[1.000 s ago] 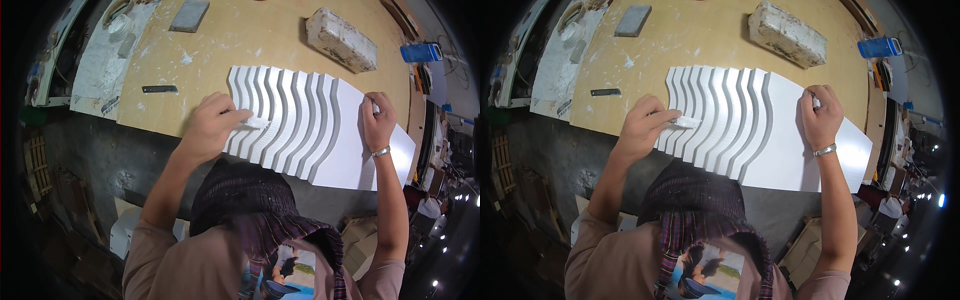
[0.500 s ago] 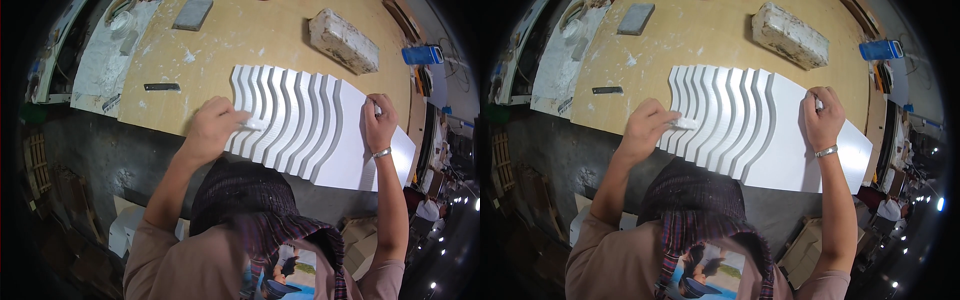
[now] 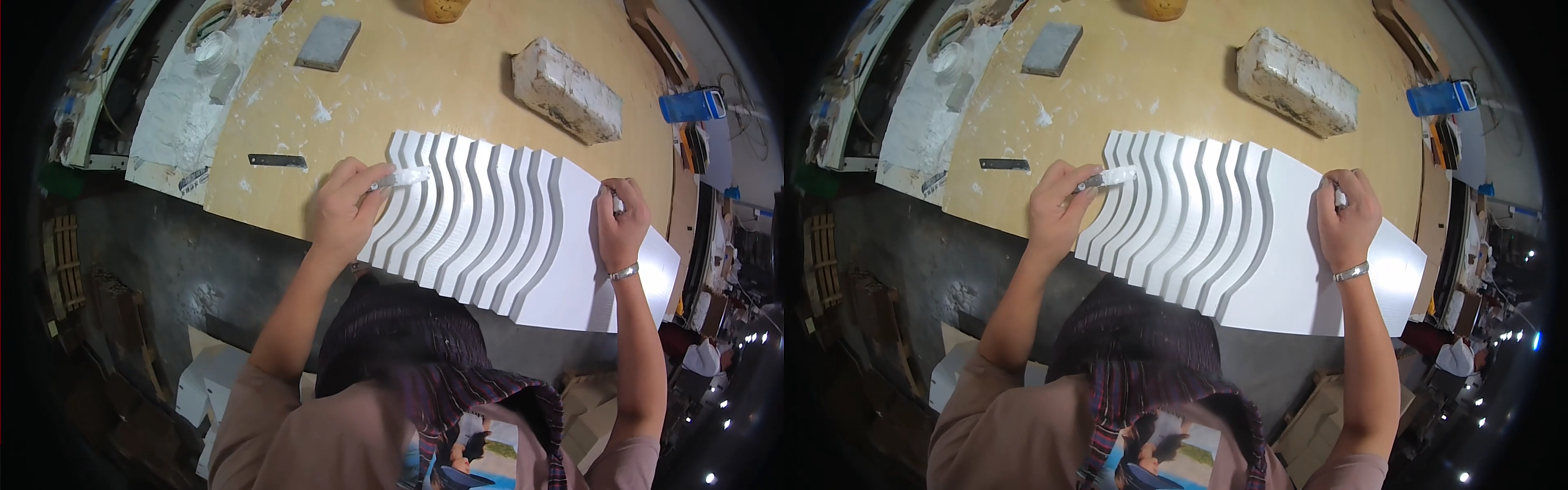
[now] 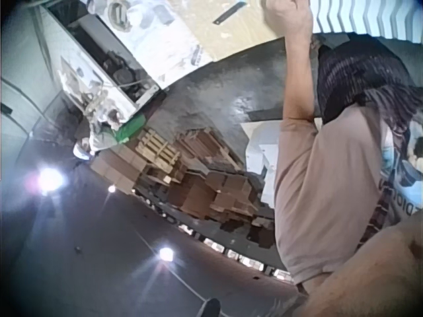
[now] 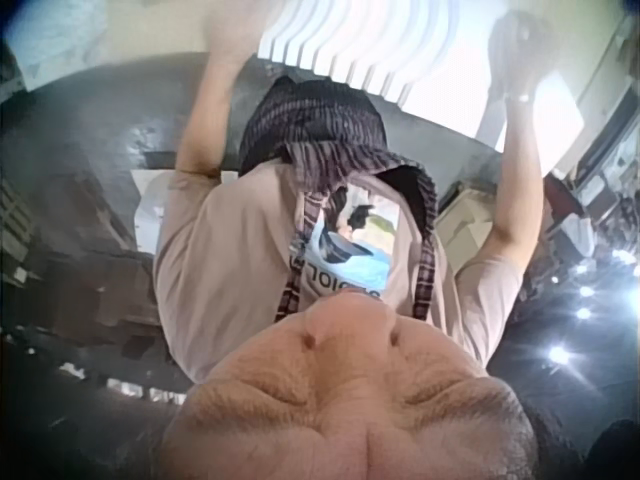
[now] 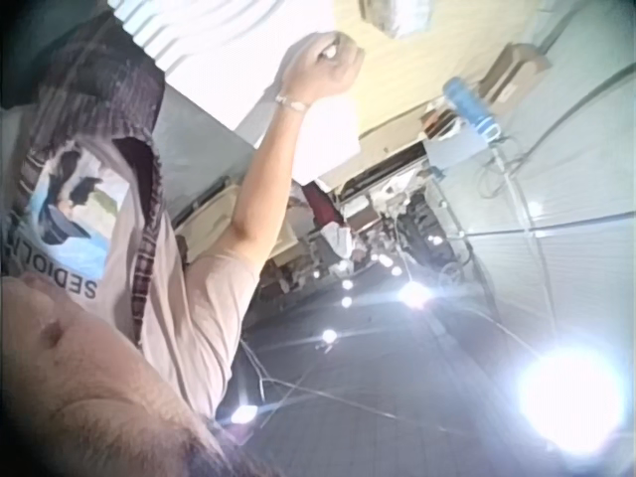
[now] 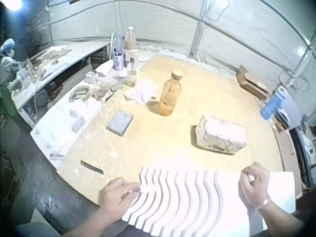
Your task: The person applies white filler paste into the grooves of a curved furniture panel using a metal putty knife and removes excess paste with a white cloth.
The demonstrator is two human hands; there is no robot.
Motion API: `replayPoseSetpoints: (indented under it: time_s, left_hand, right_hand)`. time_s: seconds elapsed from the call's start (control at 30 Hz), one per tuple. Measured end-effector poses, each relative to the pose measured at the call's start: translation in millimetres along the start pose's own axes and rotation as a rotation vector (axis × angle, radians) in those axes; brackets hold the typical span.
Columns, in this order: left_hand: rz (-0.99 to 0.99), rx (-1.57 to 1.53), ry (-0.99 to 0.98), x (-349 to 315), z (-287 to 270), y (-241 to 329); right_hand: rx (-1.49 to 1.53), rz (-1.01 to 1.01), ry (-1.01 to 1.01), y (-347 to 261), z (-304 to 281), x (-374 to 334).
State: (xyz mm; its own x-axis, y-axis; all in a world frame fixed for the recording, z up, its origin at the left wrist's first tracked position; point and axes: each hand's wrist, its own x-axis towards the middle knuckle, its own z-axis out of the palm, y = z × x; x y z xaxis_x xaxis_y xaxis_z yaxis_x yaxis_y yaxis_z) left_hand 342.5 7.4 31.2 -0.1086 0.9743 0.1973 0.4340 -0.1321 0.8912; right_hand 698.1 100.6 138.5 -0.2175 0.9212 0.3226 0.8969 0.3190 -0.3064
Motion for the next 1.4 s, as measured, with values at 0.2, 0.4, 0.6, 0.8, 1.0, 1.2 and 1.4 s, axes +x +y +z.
replayPoseSetpoints:
  time_s: [0.2,0.4,0.6,0.8,1.0,1.2,1.4]
  left_hand:
    - [-0.033,-0.025,0.088,7,14,0]
    - [0.003,0.079,0.115,17,17,-10]
    - [-0.042,-0.019,0.081,21,19,-5]
    - [-0.039,-0.022,0.107,27,18,-3]
    - [-0.107,0.030,0.106,30,16,-1]
    - [-0.096,0.017,0.093,38,17,-1]
    - [-0.097,0.022,0.111,47,18,5]
  right_hand:
    - [0.028,-0.005,0.018,-2,0,1]
    - [0.041,0.006,0.012,-3,0,3]
    - [0.051,0.001,0.013,-1,0,3]
    - [0.077,-0.018,0.009,-3,-2,4]
    - [0.137,0.014,-0.021,-4,-4,3]
    - [0.167,0.011,-0.038,-3,-5,4]
    - [0.213,0.031,-0.054,-1,-5,3]
